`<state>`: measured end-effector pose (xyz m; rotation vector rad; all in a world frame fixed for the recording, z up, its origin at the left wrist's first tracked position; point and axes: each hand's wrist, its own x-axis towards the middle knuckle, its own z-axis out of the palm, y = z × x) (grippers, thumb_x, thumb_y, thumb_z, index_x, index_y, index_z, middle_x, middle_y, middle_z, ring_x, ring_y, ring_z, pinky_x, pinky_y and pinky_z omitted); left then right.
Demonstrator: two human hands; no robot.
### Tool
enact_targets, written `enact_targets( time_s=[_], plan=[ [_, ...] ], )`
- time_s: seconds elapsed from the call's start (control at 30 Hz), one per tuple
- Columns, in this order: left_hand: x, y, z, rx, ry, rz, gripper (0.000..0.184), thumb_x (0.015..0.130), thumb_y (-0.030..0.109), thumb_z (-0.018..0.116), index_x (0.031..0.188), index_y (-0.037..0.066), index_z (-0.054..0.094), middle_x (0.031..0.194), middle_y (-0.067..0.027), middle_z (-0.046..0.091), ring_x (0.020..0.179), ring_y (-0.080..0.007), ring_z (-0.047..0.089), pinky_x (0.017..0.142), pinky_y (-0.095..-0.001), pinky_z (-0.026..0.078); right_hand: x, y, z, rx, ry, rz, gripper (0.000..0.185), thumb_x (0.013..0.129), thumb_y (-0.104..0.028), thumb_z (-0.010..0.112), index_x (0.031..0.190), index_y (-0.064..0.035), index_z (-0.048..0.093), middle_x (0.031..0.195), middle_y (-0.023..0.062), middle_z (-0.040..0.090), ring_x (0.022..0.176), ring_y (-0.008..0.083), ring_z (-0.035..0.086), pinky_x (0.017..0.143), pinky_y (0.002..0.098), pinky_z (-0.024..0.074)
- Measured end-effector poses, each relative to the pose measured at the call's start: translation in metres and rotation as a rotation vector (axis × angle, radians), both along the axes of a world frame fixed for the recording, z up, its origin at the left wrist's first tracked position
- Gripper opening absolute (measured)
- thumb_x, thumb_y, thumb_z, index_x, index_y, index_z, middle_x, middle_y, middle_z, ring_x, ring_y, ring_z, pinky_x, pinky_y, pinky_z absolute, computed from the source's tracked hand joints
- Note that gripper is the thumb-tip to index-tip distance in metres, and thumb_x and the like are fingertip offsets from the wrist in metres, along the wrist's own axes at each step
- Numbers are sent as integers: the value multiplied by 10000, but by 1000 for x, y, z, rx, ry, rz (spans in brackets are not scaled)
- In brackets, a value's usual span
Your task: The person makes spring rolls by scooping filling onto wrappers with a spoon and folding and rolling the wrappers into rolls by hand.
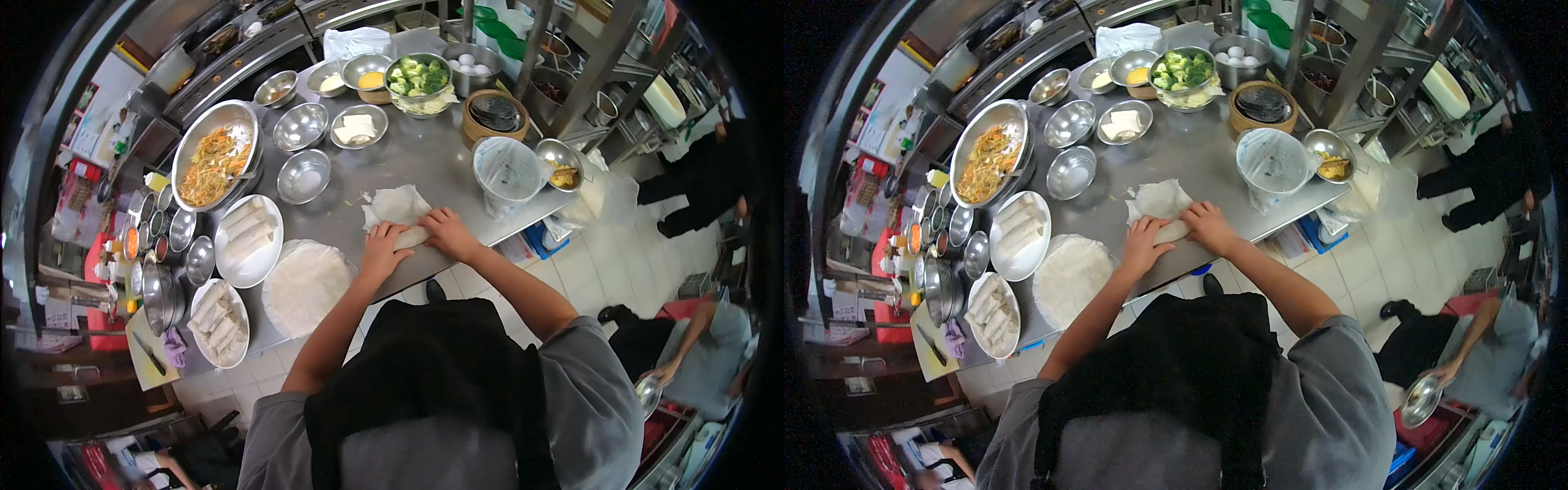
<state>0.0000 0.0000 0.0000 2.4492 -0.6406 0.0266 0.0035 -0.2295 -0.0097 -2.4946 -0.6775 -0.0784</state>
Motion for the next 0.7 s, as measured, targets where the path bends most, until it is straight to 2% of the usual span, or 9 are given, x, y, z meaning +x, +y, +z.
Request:
enact_targets(
  time_s=[0.07, 0.17, 0.37, 0.47, 0.57, 0.7],
  plan=[
    [-1, -1, -9, -36, -17, 0, 582, 712, 340, 829, 1219, 120, 643, 1171, -106, 569, 1123, -326, 528, 994, -436, 418, 2, -7, -3, -48, 15, 19, 563, 705, -220, 795, 1231, -142, 610, 1196, 56, 569, 1187, 302, 496, 982, 448, 436],
    [-1, 14, -8, -120, -91, 19, 566, 681, 300, 841, 1177, 111, 644, 1155, -77, 562, 1102, -317, 536, 945, -437, 442, 5, 2, 8, -47, 14, 7, 531, 705, -225, 800, 1202, -138, 633, 1184, 56, 571, 1181, 294, 497, 979, 437, 435],
    [-10, 31, -4, -101, -85, 58, 570, 668, 282, 850, 1169, 107, 643, 1135, -84, 568, 1091, -324, 541, 942, -446, 448, 0, 6, 17, -68, 65, 10, 495, 693, -201, 820, 1157, -133, 661, 1206, 60, 555, 1187, 298, 484, 984, 444, 416],
    [-4, 29, -4, -69, -51, 49, 551, 670, 279, 851, 1150, 107, 642, 1128, -86, 573, 1091, -327, 541, 945, -452, 445, 3, 8, 33, -206, 32, 1, 564, 675, -235, 839, 1195, -142, 642, 1196, 55, 541, 1211, 280, 475, 978, 437, 411],
    [-1, 28, -6, -56, -57, 42, 532, 672, 278, 850, 1132, 109, 642, 1123, -84, 578, 1086, -330, 543, 938, -458, 445, 5, 17, 39, -182, -147, 32, 633, 670, -264, 849, 1241, -156, 597, 1179, 62, 539, 1193, 279, 488, 977, 433, 402],
    [-1, 29, -6, -43, -61, 27, 508, 690, 285, 852, 1125, 107, 659, 1108, -100, 603, 1063, -339, 555, 937, -442, 451, -2, 36, 29, -74, -108, 111, 642, 697, -348, 832, 1254, -171, 566, 1168, 60, 542, 1168, 280, 506, 964, 444, 401]
  ],
)
